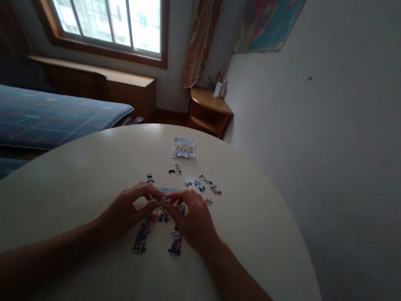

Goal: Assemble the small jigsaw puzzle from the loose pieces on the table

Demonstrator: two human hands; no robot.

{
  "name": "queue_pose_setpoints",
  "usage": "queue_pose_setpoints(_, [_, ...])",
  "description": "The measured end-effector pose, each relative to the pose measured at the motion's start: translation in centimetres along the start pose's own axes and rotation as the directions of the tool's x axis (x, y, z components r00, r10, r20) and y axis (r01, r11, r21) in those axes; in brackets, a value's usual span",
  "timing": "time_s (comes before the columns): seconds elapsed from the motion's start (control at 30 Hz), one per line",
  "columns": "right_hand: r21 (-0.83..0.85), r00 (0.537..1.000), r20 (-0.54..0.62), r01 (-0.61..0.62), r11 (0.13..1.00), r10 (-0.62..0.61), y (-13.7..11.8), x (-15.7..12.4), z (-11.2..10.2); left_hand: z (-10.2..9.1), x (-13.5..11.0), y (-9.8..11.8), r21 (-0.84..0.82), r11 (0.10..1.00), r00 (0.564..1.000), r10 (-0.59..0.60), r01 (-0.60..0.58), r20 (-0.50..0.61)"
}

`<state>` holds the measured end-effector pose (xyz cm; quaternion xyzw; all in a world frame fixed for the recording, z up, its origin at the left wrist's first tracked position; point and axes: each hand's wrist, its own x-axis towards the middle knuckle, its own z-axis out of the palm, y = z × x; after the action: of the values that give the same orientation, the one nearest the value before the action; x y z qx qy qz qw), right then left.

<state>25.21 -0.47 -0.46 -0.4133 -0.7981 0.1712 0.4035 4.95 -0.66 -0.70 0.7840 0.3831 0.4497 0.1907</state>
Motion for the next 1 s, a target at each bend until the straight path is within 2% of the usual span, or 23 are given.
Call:
queue_pose_setpoints(0.57, [-0.003, 0.999, 0.042, -0.023, 1.0, 0.023, -0.41, -0.26, -0.4, 0.09, -0.02, 0.1, -0.223, 0.972, 0.997, -0.071, 0.077, 0.037])
queue_pose_setpoints(0.63, [-0.059, 0.998, 0.066, -0.017, 0.998, 0.021, -0.28, -0.27, -0.5, 0.14, -0.04, 0.01, -0.202, 0.977, 0.998, -0.063, 0.065, 0.014])
queue_pose_setpoints(0.83, [-0.231, 0.972, 0.236, 0.069, 0.971, -0.013, -0.01, -0.38, -0.86, 0.19, 0.06, -0.11, -0.137, 0.985, 0.994, -0.107, 0.103, -0.023])
queue_pose_setpoints(1.0, [-0.249, 0.965, 0.263, 0.043, 0.968, 0.025, 0.42, -0.25, -0.42, 0.25, 0.13, -0.31, -0.128, 0.985, 0.993, -0.117, 0.114, -0.019])
